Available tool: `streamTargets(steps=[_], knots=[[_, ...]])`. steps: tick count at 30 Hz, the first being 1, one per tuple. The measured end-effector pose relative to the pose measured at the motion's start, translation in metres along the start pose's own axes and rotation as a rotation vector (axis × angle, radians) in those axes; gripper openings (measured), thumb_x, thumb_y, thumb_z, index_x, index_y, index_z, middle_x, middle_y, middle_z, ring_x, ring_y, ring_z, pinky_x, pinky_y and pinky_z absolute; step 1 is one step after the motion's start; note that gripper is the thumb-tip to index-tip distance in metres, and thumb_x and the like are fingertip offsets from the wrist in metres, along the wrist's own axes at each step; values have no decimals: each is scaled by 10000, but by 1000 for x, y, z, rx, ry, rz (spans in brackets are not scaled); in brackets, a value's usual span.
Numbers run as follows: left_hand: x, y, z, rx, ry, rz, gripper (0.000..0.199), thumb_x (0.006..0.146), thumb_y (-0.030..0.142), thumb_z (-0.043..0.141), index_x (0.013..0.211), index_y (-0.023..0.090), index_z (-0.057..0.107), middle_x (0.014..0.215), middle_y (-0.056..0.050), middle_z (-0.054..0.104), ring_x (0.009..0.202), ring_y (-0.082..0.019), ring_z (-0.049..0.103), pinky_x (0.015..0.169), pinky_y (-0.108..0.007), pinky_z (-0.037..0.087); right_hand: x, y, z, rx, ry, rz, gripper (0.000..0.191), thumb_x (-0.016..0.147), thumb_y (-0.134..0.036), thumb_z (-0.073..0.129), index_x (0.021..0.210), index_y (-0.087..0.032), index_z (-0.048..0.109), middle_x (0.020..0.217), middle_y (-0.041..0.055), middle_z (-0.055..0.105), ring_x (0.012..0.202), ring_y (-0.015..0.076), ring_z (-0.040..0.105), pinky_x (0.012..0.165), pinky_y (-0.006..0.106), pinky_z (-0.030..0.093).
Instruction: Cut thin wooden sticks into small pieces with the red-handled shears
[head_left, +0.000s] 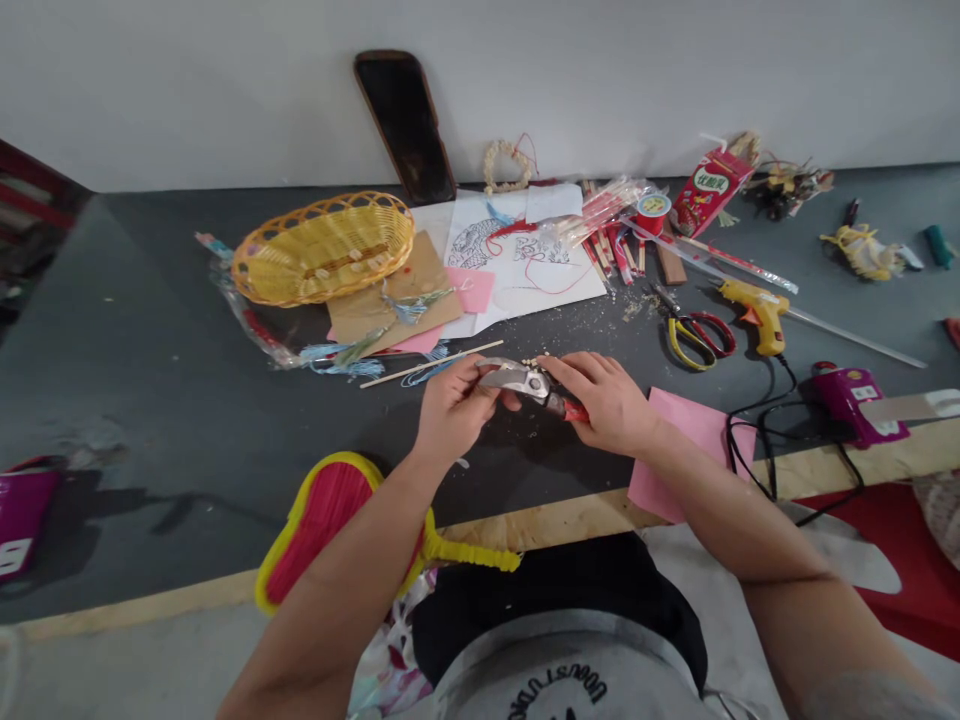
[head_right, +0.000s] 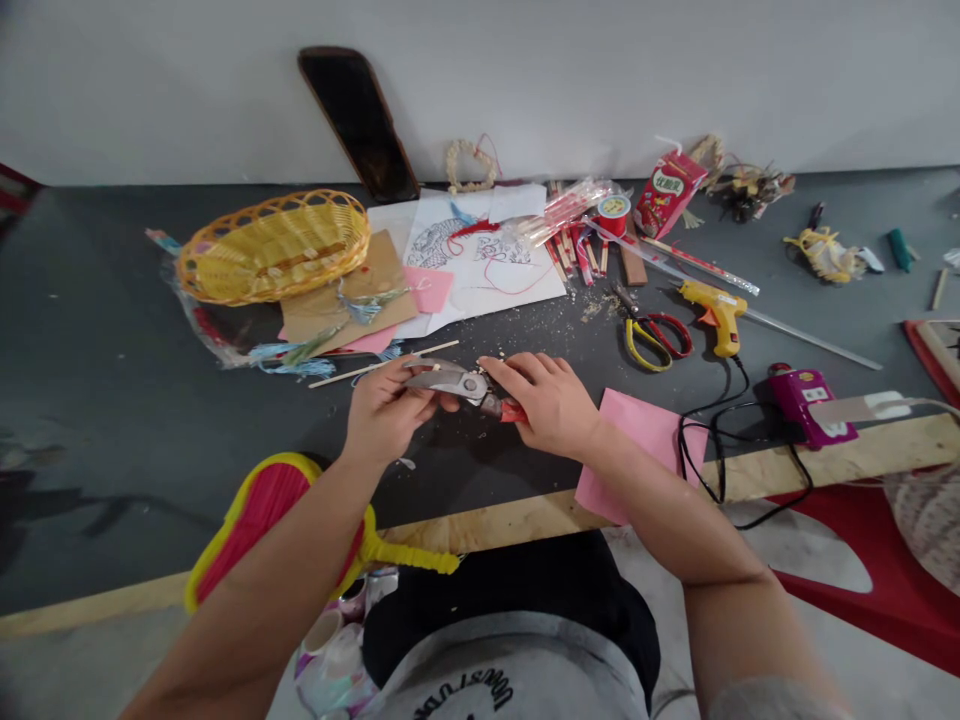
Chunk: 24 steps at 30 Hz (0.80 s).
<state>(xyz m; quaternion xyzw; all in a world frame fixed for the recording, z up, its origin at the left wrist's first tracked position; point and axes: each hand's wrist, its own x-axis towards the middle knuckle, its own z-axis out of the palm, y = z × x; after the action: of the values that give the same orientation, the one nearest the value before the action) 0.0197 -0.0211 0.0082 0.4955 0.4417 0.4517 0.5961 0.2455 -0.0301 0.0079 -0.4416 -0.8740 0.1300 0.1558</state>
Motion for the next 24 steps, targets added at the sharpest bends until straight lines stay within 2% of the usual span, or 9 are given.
streamTargets(steps=[8,16,21,24], knots=[[1,-2,2,24,21,24,251,852,402,691,832,153,666,576,-28,661,356,-47,342,356,-198,195,-1,-7,0,-1,-11,42,601,822,-160,532,1421,-173,478,1187,131,631,1037,277,600,941,439,497],[-1,-1,-1,85,-16,120,325,884,472,676,812,156,658,581,-17,649,372,-46,356,362,-192,230,-1,0,-8,93,-53,-7,667,761,-139,544,1423,-175,471,1234,137,633,1055,286,622,938,450,515],[-2,-5,-3,162,-4,175,308,924,446,634,814,160,659,608,-20,659,401,-55,392,386,-193,270,-2,1,-11,156,-100,-21,663,772,-144,547,1429,-168,462,1250,136,626,1088,276,614,962,435,500],[0,-4,-2,204,19,180,281,927,408,627,806,160,682,611,-21,660,420,-63,420,407,-199,297,-1,-2,-9,95,-91,23,672,801,-159,541,1464,-193,433,1270,128,614,1099,285,598,940,443,489]])
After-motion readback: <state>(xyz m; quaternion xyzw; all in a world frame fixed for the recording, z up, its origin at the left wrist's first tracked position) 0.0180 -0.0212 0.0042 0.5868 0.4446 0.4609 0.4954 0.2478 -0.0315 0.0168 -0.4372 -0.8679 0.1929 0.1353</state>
